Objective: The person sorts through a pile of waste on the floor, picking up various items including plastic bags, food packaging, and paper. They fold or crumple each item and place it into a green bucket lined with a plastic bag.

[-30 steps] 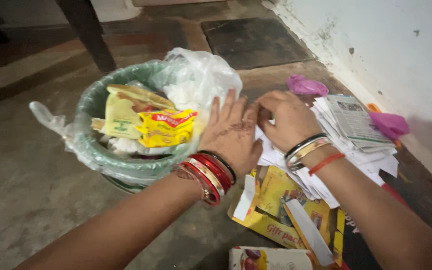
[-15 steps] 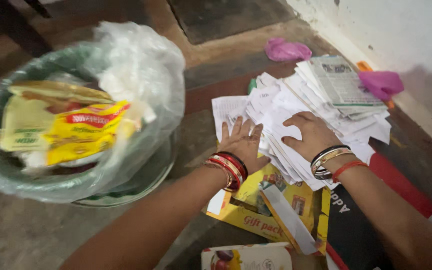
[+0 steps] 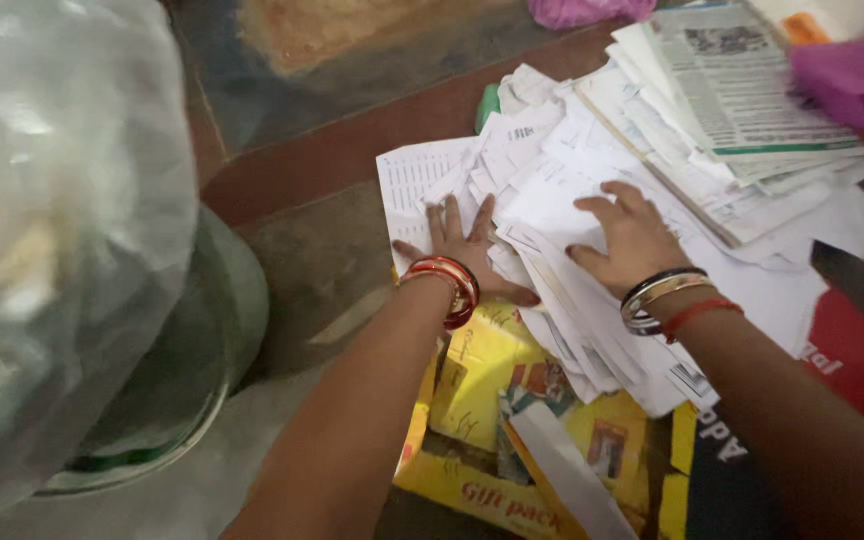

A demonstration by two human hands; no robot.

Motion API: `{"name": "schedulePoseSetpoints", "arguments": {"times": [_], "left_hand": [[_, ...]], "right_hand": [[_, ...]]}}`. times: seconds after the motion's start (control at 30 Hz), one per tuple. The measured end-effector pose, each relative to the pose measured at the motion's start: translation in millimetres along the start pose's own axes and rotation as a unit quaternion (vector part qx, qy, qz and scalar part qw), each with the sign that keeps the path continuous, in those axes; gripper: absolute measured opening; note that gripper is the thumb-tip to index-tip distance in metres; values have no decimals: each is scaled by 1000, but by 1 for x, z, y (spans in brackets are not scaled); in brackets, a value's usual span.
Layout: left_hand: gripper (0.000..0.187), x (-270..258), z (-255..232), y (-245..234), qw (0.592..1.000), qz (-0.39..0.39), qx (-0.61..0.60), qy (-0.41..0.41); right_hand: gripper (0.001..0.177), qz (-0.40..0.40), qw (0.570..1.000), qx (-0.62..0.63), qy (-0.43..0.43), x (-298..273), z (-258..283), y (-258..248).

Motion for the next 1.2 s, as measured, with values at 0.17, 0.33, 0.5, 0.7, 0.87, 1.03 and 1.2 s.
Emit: {"name": "schedulePoseSetpoints", "arguments": {"times": [0.17,0.33,0.5,0.7,0.87,1.03,1.2], "left_hand": [[166,23,3,9,997,65,37,-10],[168,35,7,13,994,97,48,11],[169,44,11,17,994,95,43,21],[174,51,15,23,991,130,7,23],[173,52,18,25,989,144,-5,38],[177,53,18,25,986,163,-29,32],[178,54,20,26,989,139,-28,41]], "right_hand": [[60,-65,997,22,-21,44,-22,8],[64,-86,996,-19,-16,116,-45,11],[64,-110,992,-35,-43,199,-67,10],[61,-111,991,-71,-19,277,-89,16],[53,-81,995,-58,26,312,-107,20],[48,-4,990,-67,122,328,-130,42],[52,-3,997,-28,69,339,-156,56]]}}
Point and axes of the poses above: each hand's wrist, its own x-axis towards the middle knuckle, its own y-axis out of the palm, z = x × y, the point moved 7 cm from there along x, towards the middle knuckle, and after that the axes turned 2 degrees about -x, right-handed, at the moved point
